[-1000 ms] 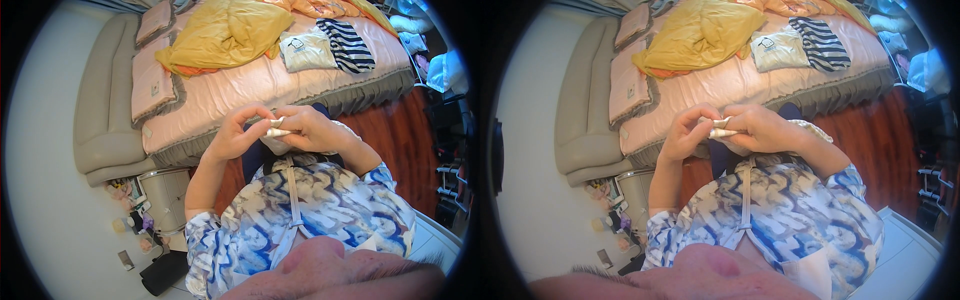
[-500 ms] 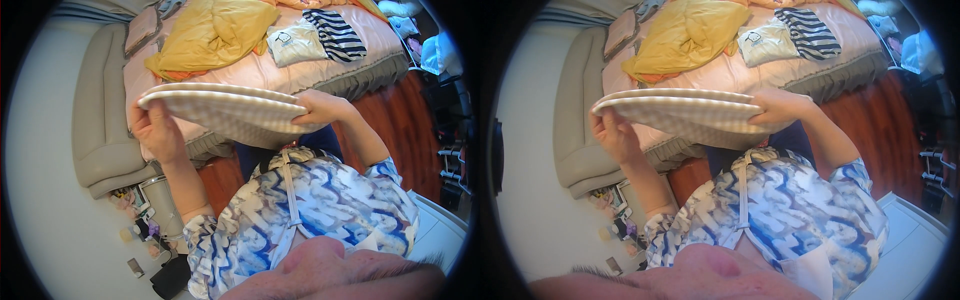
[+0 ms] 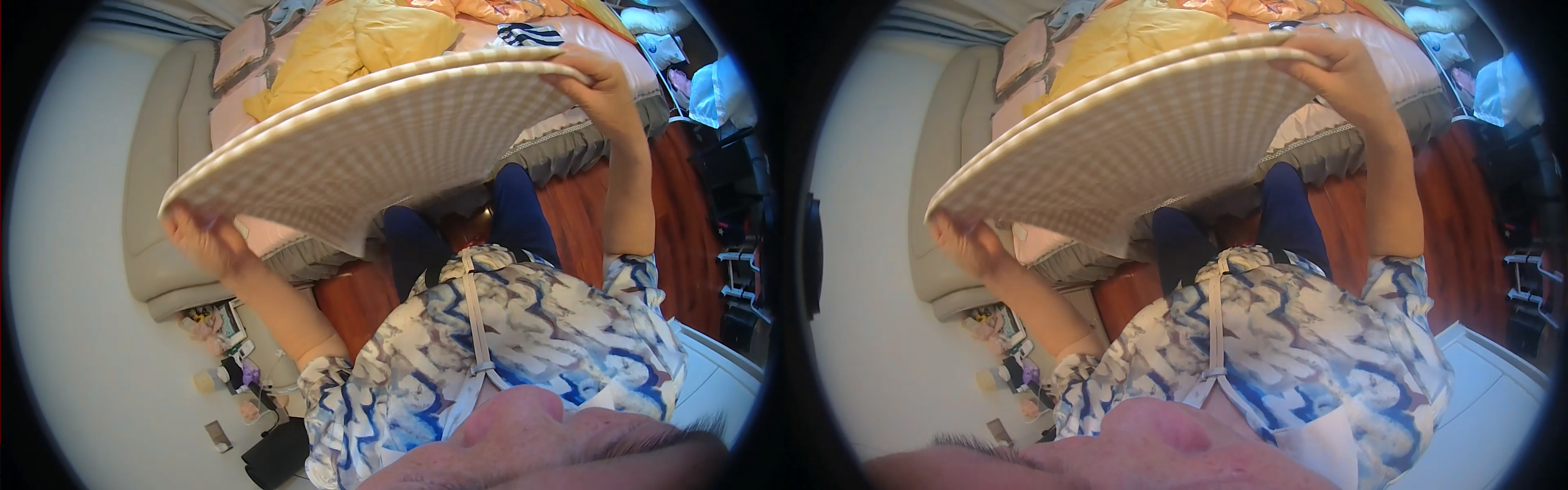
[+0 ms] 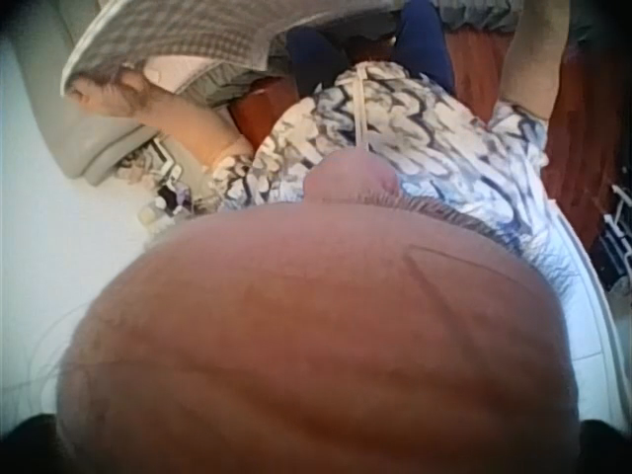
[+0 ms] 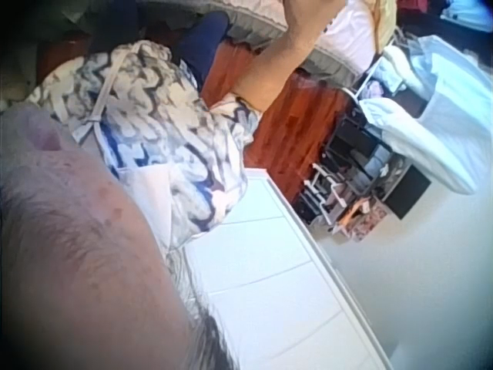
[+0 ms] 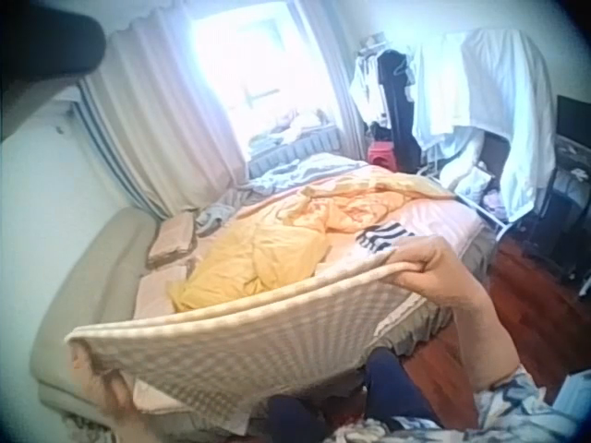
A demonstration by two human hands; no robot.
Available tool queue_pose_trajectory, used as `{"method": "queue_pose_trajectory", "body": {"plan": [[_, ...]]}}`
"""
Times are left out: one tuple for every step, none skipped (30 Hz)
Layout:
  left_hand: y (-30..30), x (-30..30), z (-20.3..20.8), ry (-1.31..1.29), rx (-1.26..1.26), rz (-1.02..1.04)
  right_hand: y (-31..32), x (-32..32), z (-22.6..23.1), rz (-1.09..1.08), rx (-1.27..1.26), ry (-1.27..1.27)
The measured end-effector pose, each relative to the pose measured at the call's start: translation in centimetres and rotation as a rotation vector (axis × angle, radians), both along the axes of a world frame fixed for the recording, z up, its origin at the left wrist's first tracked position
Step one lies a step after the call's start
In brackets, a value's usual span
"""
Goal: The person folds a light-colored pair of pants and a checkered cloth by hand on a bed.
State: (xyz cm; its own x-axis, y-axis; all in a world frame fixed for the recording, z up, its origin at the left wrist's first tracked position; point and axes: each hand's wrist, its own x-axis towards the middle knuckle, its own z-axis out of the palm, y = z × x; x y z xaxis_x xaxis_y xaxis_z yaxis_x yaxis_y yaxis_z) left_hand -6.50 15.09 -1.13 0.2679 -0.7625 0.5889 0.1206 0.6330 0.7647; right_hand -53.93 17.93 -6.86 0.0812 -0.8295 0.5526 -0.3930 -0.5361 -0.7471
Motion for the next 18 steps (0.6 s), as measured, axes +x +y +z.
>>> {"method": "queue_pose_trajectory", "body": {"plan": [[1.2,-0.2,-0.1,0.054,-0.026,-0.023,0.6,0.3,1.0,-0.014,-0.086,-0.055],[1.7,-0.3,-0.3,0.11,-0.052,-0.045,0.4,0.2,0.4,-0.02,-0.082,-0.051],[1.6,1.2,-1.9,0.046,0.045,-0.038,-0.3,0.2,-0.6,0.029,-0.03,-0.008],[0.4,3.7,-4.7,-0.049,0.054,-0.001,-1.2,-0.1,-1.2,0.078,0.016,0.041],[-0.6,2.4,-5.3,-0.017,0.125,-0.009,-1.8,-1.7,-2.2,0.052,0.156,0.32],[-1.0,1.3,-5.6,0.007,0.194,-0.002,-1.7,-1.9,-2.1,0.048,0.154,0.325],[-0.8,0.2,-4.8,0.012,0.195,0.005,-1.4,-1.9,-1.9,0.02,0.069,0.273],[-0.5,-0.7,-3.4,0.064,0.156,0.001,-1.5,-2.1,-1.5,-0.008,-0.014,0.219],[0.5,-0.9,-3.0,0.112,0.13,0.001,-1.4,-2.6,-1.1,0.054,-0.044,-0.018],[1.0,-0.4,-2.9,0.11,0.133,0.014,-0.8,-2.2,0.7,-0.023,0.011,-0.035],[1.2,-0.1,-2.8,0.091,0.145,-0.013,-0.9,-1.9,0.6,0.017,0.069,0.027],[0.1,-0.2,-2.7,0.079,0.141,-0.06,-1.4,-2.2,1.0,0.037,0.11,0.099],[-0.9,0.2,-3.3,0.082,0.124,-0.079,-1.3,-2.6,1.5,0.032,0.095,0.105],[-1.0,0.8,-3.4,0.087,0.109,-0.084,-1.0,-3.1,1.9,-0.012,0.161,0.323],[-0.4,0.6,-3.5,0.049,0.083,-0.063,-0.9,-3.4,1.8,-0.048,0.239,0.54],[-0.1,0.2,-3.6,0.011,0.058,-0.043,-0.8,-3.6,1.8,-0.045,0.239,0.546],[-0.5,0.2,-3.1,0.03,0.053,-0.049,-0.7,-3.7,2.0,0.005,0.135,0.301],[-0.3,0.3,-2.9,0.03,0.059,-0.045,-0.1,-3.5,2.3,0.056,0.036,0.049]]}}
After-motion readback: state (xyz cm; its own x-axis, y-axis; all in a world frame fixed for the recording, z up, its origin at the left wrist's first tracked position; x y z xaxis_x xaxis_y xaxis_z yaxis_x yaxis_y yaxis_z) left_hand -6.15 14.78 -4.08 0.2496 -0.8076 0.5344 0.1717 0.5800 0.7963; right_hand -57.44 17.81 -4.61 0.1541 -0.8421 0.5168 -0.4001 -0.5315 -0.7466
